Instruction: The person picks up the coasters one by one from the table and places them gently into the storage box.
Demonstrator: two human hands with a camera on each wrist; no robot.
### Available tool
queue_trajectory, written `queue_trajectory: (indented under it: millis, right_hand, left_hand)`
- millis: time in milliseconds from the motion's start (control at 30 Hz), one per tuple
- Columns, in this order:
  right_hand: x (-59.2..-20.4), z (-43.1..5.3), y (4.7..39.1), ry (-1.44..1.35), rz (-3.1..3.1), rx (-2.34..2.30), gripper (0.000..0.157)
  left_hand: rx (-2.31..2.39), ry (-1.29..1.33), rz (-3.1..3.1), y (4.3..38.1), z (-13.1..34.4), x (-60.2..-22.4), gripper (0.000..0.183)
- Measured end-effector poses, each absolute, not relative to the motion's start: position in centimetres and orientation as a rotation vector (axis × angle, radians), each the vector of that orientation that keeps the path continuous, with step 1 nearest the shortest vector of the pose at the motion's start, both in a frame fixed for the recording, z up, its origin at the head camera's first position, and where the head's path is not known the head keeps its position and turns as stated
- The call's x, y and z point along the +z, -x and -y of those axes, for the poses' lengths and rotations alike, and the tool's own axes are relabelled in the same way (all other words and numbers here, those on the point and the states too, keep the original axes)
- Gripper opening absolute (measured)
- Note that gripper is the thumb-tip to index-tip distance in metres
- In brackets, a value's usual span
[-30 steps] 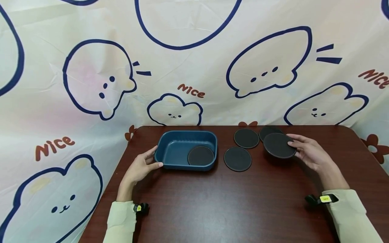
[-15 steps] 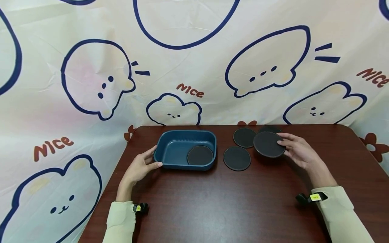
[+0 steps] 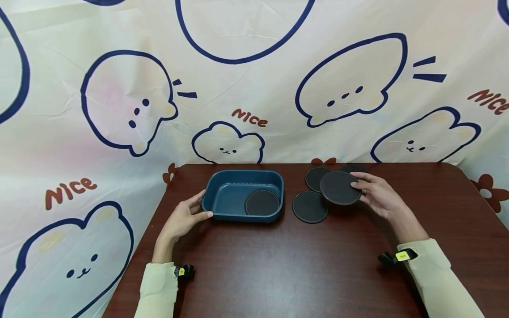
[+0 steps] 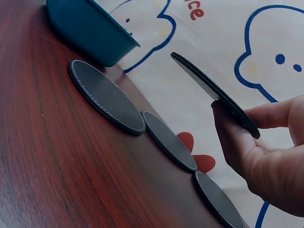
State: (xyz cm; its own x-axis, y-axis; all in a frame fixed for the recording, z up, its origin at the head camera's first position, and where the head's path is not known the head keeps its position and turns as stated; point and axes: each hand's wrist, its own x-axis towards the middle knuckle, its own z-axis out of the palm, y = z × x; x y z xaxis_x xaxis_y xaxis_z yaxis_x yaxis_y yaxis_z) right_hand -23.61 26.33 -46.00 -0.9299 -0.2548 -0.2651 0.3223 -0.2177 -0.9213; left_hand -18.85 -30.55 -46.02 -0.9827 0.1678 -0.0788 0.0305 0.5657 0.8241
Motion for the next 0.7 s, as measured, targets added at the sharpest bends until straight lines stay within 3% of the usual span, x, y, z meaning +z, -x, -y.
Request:
queue_trajectory:
  millis: [700]
  right_hand:
    - [-45.4, -22.5, 24.1, -0.012, -1.710, -2.176, 0.070]
  left_hand:
    - [1.380, -0.167, -2.638, 18.8, 30.5, -46.0, 0.082]
